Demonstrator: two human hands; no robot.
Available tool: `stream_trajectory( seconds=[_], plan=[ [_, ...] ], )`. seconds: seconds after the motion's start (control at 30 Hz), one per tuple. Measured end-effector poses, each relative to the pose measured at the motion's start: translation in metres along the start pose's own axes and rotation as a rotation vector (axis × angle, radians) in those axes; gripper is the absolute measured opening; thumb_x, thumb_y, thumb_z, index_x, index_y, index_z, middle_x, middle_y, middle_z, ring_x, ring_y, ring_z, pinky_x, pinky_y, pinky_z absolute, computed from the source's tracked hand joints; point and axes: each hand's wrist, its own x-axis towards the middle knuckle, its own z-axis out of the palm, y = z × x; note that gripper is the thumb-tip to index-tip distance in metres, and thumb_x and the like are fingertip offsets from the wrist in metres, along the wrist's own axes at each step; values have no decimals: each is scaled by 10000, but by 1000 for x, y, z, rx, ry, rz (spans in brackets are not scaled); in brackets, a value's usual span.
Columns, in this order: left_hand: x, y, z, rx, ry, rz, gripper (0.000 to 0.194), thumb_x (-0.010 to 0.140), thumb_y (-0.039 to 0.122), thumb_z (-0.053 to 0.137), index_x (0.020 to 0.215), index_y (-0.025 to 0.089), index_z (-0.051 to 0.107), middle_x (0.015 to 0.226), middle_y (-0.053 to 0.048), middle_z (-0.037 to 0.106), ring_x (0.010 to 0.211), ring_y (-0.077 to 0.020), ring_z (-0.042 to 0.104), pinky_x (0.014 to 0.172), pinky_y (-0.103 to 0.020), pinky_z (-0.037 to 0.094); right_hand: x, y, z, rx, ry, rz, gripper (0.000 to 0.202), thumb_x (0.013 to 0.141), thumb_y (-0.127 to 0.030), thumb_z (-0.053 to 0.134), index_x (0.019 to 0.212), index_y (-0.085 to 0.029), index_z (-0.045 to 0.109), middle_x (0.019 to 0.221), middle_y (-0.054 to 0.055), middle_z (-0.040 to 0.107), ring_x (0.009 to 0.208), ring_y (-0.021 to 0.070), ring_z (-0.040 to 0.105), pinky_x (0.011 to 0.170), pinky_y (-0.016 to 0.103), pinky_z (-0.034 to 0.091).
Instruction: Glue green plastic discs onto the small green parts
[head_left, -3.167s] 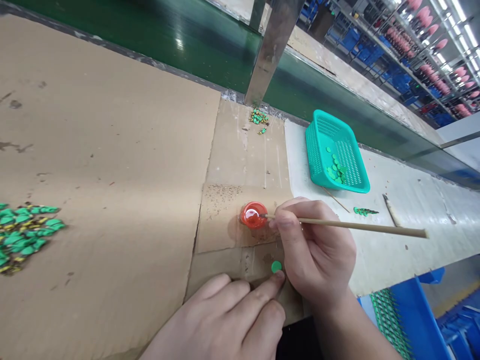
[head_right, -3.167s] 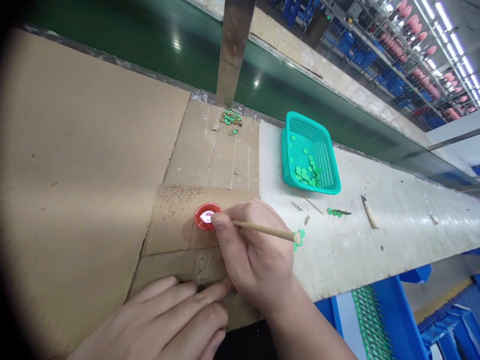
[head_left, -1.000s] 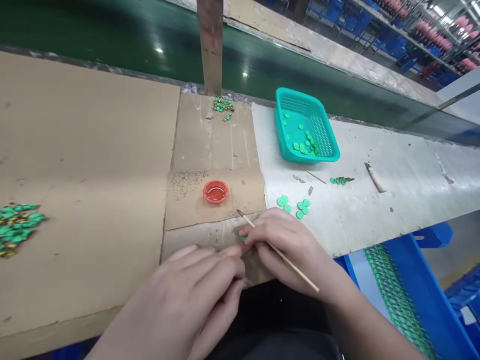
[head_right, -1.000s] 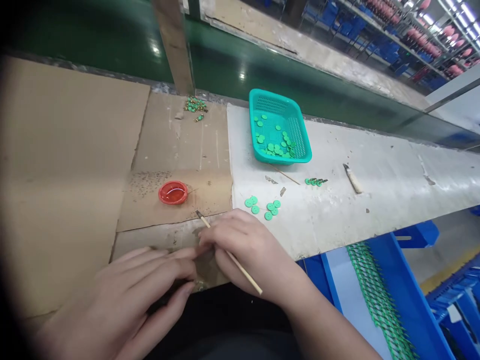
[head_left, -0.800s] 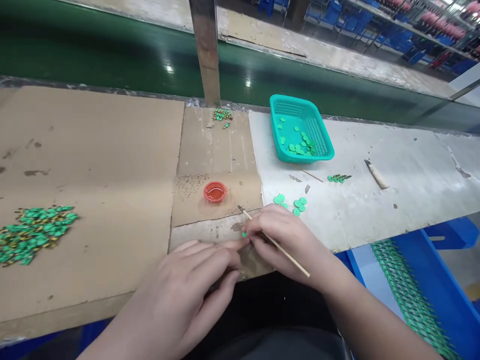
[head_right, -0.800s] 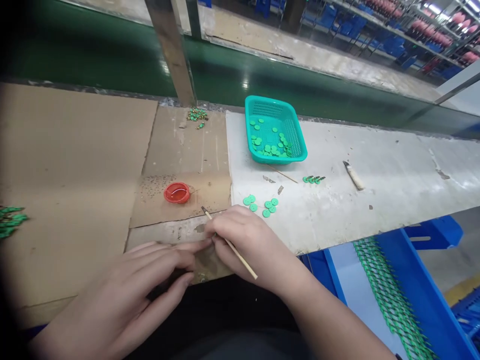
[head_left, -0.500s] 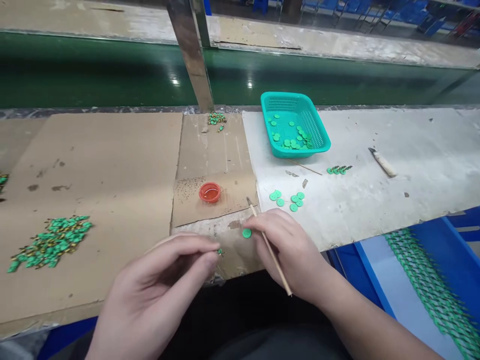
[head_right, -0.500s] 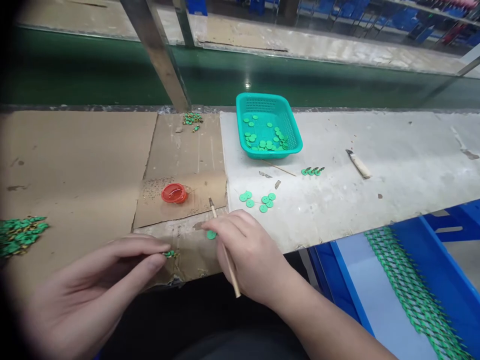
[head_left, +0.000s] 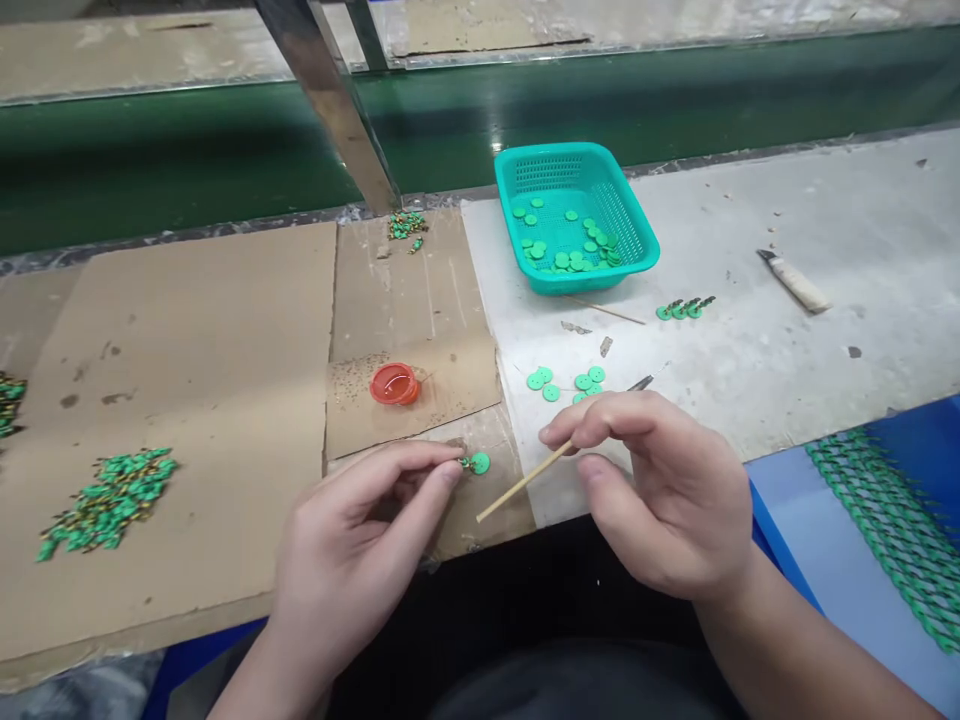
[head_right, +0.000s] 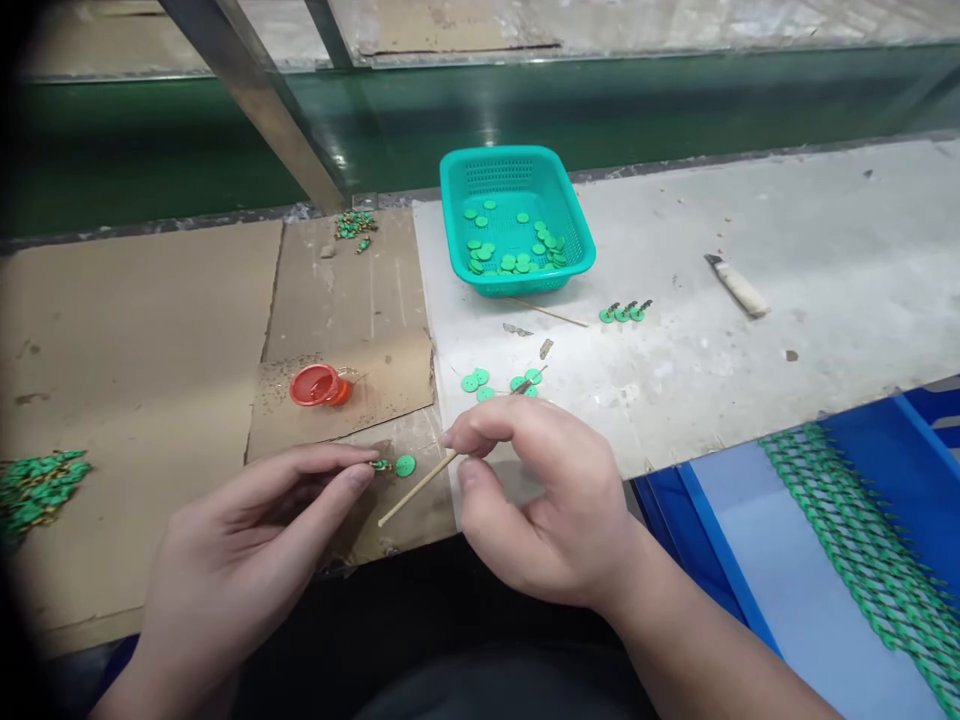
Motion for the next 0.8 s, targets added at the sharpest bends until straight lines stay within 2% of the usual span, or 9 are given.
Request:
stream_trajectory(
  seconds=[0.17,0.3,0.4,0.5,0.63,0.7,0.8],
  plan=[
    [-1,0,0,63,-27,44,82,1051,399,821,1040,365,895,1061,56,902,787,-121,794,631,-193,587,6,-1,-5,-86,-4,-64,276,1031,11,626,1127,-235,706,1007,17,795,974,195,817,894,376,671],
    [-1,0,1,83,-19,43,100,1071,403,799,1046,352,881,1045,49,893,793,-130,782,672,-221,594,8,-4,-5,-128,-8,-116,211,992,-35,704,1067,-232,700,946,12,795,885,201,815,821,372,662],
    [-3,0,2,77,-17,9,139,1076,439,799,1039,332,879,1027,25,888,797,-155,775,683,-262,592,8,-5,-3,-145,-8,-100,236,1005,-25,687,1016,-257,645,891,-7,747,845,199,792,774,373,635],
    [-3,2,2,85,-20,-18,184,1073,483,803,1037,320,880,1059,0,895,808,-181,773,676,-303,578,6,-2,-2,-198,5,-90,291,1018,-13,665,1023,-285,561,901,-15,700,852,203,771,783,383,619],
    [-4,4,3,119,-17,-17,228,1066,524,805,1026,316,887,1061,-18,898,776,-200,761,661,-334,574,3,4,-4,-200,-72,-145,347,1017,13,651,1067,-304,518,959,-3,692,917,223,764,816,403,629],
    [-4,4,4,135,-12,-22,226,1067,520,802,1025,316,888,1049,-19,896,765,-201,756,668,-340,575,4,6,-4,-144,-95,-123,347,1018,16,641,1038,-304,510,944,-5,678,922,224,755,820,405,633],
    [-3,2,4,153,-23,8,201,1075,502,801,1038,323,886,1043,-2,897,753,-186,753,679,-332,569,6,5,-3,-73,-88,-23,367,1016,2,643,896,-290,456,915,-1,695,865,205,739,798,388,628]
  ],
)
